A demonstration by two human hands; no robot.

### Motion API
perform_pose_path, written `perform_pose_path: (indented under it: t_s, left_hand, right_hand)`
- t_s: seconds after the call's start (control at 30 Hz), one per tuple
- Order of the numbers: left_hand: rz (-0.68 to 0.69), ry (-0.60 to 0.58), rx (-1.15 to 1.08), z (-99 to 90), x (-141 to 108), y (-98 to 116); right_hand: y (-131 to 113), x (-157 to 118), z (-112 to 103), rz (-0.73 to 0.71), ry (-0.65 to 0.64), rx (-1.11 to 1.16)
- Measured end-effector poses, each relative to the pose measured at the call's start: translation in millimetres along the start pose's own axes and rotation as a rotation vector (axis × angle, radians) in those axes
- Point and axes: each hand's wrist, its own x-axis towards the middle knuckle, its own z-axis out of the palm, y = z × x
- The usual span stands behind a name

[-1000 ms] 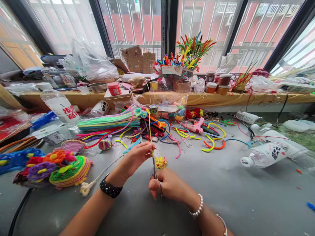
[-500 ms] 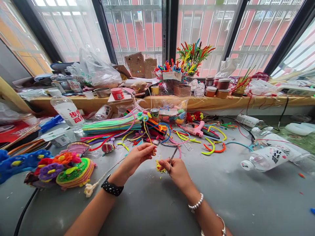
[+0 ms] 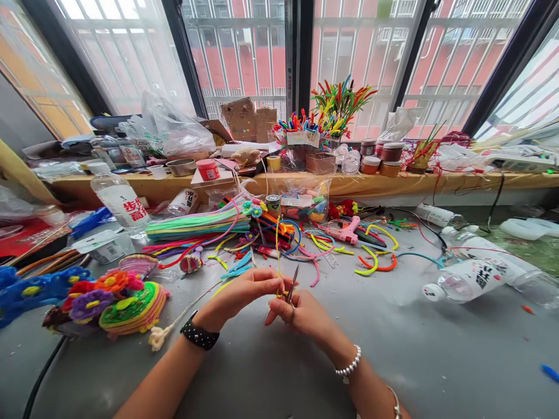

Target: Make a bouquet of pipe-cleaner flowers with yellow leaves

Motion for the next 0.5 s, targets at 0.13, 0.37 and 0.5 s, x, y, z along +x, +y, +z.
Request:
perform_pose_path:
  t_s: [0.13,0.37,0.5]
  left_hand:
    - [-0.016,-0.036,0.04,0.8,-0.2,-1.2]
    - [-0.015,-0.048,-0.065,-1.7,0.5,-5.4]
    - [-0.02,-0.064,-0.061,-1.3,-0.9,-3.9]
  right_hand:
    - [0.2,0.3,1.9,-0.015,0.011,-0.093]
    - [5.5,1.0,-4.7,0.039,-0.097,-0.005]
    - [4.9,-2.1,-7.1,-0.021,-0.191,0.075]
